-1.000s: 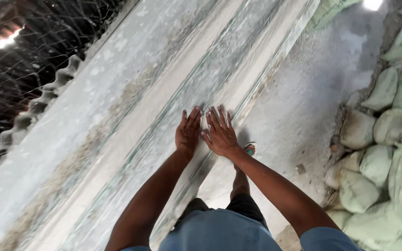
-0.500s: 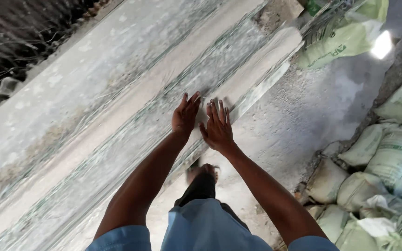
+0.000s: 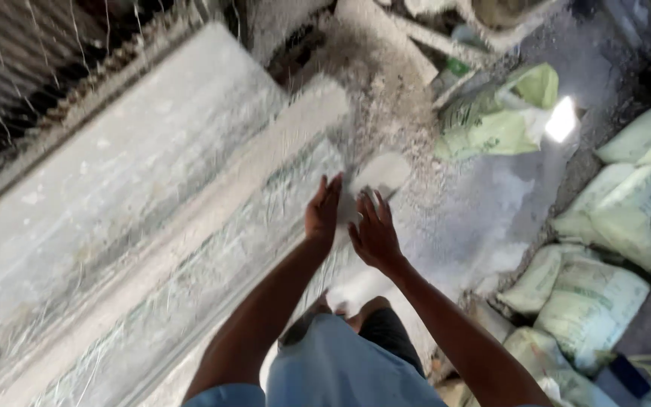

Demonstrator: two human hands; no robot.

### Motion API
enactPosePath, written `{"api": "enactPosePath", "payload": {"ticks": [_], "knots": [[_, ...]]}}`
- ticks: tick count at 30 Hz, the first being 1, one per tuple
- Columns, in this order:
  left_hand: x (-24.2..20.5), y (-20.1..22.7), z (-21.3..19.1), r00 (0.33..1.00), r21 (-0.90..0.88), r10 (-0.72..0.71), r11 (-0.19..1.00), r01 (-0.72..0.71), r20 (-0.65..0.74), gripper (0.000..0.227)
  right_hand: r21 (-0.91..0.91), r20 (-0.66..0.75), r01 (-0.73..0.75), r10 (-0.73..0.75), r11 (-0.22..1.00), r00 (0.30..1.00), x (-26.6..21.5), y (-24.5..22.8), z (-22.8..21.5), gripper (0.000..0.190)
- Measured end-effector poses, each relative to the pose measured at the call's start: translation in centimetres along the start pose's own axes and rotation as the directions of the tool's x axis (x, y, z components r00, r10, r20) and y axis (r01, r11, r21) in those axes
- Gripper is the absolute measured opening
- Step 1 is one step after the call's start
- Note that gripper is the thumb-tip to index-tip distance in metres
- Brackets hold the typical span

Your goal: Applying and smoothing gypsum plaster onto molds for casting panels using hands.

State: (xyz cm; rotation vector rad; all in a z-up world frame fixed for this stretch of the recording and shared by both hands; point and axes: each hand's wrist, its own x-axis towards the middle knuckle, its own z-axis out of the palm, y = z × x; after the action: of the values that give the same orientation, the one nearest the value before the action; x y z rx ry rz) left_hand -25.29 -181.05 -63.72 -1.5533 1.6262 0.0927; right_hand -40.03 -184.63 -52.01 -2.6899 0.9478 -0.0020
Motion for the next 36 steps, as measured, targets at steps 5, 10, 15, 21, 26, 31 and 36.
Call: {"api": "enactPosePath", "payload": {"ticks": [5,10,15,21,26,31,36], "knots": [[3.9,0.6,-5.0,1.0,-0.041,-0.001,0.999,0.002,0.019,0.055,0.125,-0.242,0.109,-0.076,0.986,0.967,2.5,8.8,3.3,0.04],[5.0,-1.4,-13.2,0.997,-0.023,-0.071,0.997,0.071,0.007,0.055,0.412,-0.226,0.103,-0.008,0.905,0.974,6.2,15.8,2.7,0.013],[8.2,-0.6,-18.0,0.987,-0.077,-0.158,0.984,0.16,0.036,0.05,0.613,-0.308,0.187,0.014,0.768,0.951,9.8,23.1,5.6,0.032],[10.1,1.2,-20.5,0.819,-0.555,-0.467,0.799,0.231,-0.332,0.033,0.695,-0.297,0.387,-0.248,0.606,0.922,14.5,26.5,0.3,0.019],[6.4,-3.2,-24.0,0.61,-0.758,-0.668,0.632,0.162,-0.427,0.027,0.682,-0.449,0.553,-0.323,0.478,0.833,18.0,26.9,-2.3,0.017],[1.4,-4.6,-22.9,0.659,-0.907,-0.728,0.388,0.166,-0.19,0.025,0.798,-0.394,0.522,-0.396,0.302,0.83,19.6,23.5,-4.8,0.025],[-3.8,-5.3,-24.3,0.592,-0.995,-0.802,0.098,0.003,-0.077,0.023,0.815,-0.353,0.528,-0.515,0.241,0.781,18.9,19.2,-9.3,0.026]]}}
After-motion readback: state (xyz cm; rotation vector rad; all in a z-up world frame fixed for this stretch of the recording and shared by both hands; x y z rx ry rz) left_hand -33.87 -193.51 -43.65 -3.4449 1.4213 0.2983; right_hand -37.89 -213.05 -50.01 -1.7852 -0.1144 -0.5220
